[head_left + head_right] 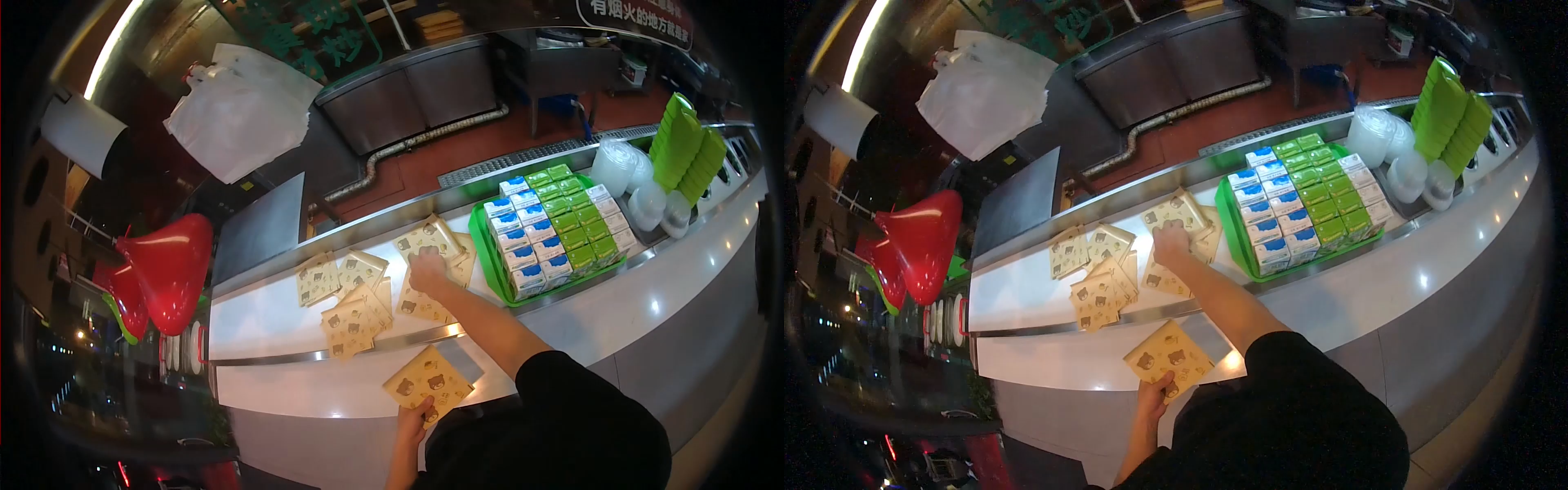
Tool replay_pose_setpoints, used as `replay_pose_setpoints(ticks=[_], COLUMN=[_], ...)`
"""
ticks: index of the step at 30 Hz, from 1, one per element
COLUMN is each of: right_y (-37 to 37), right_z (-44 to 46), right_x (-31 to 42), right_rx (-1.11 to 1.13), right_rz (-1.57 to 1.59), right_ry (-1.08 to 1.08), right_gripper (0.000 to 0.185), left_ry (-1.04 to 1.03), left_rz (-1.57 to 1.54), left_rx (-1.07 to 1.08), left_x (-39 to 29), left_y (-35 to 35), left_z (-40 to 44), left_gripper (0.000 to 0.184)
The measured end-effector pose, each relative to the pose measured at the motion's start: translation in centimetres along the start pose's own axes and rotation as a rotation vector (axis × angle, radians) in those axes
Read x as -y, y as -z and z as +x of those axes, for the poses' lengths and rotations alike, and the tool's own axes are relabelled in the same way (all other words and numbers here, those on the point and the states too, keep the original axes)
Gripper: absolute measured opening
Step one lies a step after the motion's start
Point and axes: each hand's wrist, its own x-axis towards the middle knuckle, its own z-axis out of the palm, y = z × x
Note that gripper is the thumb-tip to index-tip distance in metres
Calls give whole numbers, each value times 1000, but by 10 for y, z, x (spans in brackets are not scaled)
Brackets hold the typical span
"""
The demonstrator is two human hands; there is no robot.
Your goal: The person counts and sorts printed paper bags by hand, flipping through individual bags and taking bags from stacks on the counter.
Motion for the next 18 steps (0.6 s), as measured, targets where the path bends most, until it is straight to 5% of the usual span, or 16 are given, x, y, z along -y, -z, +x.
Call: replay_pose_setpoints(ticks=[18], right_y=[9], right_z=[2], right_x=[-12], right_rx=[16], right_rz=[150], right_ry=[-37], right_gripper=[47], left_ry=[2], left_rz=[25], left_rx=[39], left_x=[-3], left_y=[5], left_z=[-2], left_gripper=[40])
